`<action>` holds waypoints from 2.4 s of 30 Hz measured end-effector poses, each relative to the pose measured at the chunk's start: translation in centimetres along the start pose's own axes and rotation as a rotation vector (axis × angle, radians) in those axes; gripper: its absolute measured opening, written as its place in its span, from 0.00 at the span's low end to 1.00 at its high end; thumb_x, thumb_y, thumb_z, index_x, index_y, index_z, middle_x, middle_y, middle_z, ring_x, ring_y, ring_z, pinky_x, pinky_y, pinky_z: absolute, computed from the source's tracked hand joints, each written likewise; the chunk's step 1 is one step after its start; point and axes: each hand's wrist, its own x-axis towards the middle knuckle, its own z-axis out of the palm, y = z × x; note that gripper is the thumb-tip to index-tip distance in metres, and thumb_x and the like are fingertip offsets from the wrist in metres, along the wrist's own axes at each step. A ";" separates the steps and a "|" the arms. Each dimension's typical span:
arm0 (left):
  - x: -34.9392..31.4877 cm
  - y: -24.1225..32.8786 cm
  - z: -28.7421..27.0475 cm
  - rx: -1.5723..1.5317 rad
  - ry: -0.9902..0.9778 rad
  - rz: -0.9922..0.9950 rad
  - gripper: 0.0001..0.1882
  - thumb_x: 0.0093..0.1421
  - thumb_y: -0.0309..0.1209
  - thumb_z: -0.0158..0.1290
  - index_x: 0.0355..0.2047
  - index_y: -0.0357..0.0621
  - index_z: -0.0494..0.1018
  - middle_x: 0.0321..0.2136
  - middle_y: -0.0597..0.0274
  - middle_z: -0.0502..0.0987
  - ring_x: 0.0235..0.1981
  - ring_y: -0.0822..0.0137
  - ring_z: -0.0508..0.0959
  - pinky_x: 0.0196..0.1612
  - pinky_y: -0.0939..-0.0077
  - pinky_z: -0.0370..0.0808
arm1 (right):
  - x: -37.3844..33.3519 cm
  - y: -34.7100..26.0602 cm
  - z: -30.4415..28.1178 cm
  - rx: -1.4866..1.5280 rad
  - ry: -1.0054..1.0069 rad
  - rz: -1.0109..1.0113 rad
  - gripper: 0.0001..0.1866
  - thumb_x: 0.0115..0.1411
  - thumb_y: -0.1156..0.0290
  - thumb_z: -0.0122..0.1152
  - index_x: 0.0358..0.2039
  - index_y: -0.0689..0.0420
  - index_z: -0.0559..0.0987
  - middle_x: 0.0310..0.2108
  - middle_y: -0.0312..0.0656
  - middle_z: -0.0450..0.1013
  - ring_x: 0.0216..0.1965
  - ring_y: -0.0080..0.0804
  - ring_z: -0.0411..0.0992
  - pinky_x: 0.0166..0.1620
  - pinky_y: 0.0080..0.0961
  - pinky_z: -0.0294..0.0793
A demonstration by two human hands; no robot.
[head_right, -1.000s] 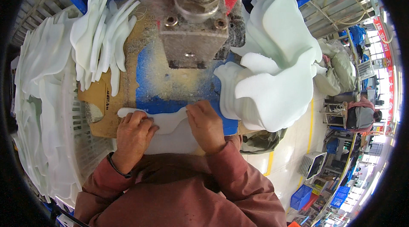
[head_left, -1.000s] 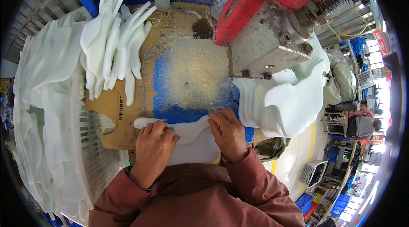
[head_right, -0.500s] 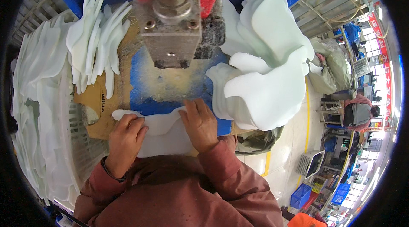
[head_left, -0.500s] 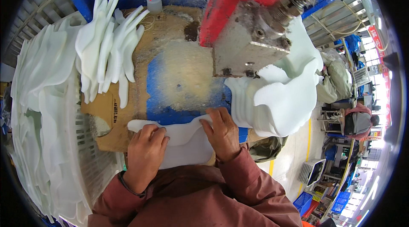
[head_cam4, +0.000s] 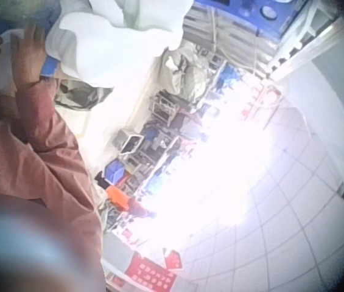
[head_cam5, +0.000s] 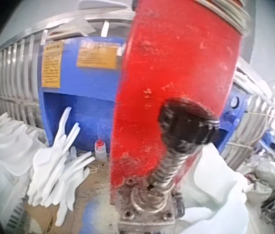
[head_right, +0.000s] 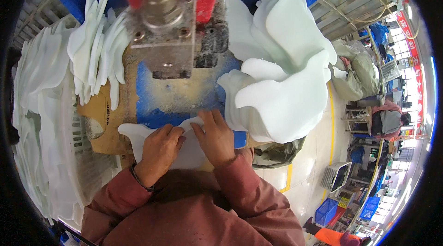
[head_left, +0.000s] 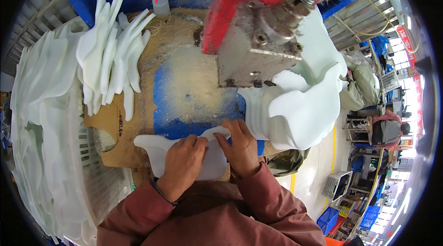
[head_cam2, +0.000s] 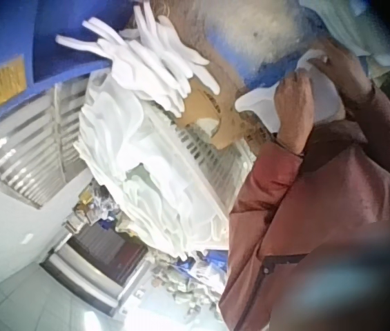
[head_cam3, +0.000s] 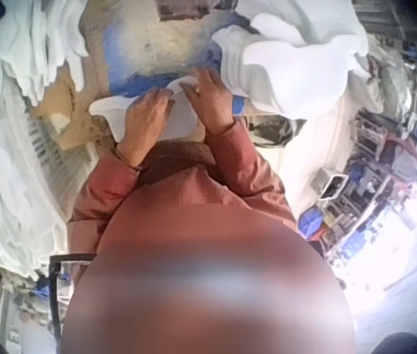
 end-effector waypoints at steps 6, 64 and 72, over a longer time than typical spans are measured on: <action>-0.9 -0.4 0.6 0.037 0.001 0.036 0.05 0.63 0.26 0.56 0.38 0.41 0.75 0.31 0.55 0.72 0.34 0.55 0.78 0.38 0.59 0.76 | -1.3 0.2 -0.7 0.260 0.078 0.085 0.10 0.62 0.77 0.66 0.44 0.60 0.80 0.38 0.47 0.77 0.34 0.45 0.78 0.37 0.35 0.77; -2.5 -3.5 4.5 -0.121 0.209 0.093 0.12 0.63 0.26 0.52 0.47 0.39 0.70 0.38 0.52 0.76 0.39 0.51 0.79 0.42 0.56 0.76 | 0.7 4.8 0.9 -0.064 0.074 0.022 0.05 0.60 0.74 0.63 0.29 0.61 0.77 0.29 0.51 0.74 0.30 0.46 0.73 0.37 0.40 0.72; -1.9 -6.1 4.9 -0.785 0.069 -0.117 0.18 0.69 0.25 0.54 0.57 0.38 0.67 0.44 0.46 0.81 0.46 0.49 0.83 0.49 0.59 0.78 | 0.8 5.3 1.1 0.702 0.058 0.380 0.14 0.63 0.73 0.66 0.46 0.63 0.76 0.31 0.38 0.73 0.30 0.25 0.69 0.33 0.26 0.71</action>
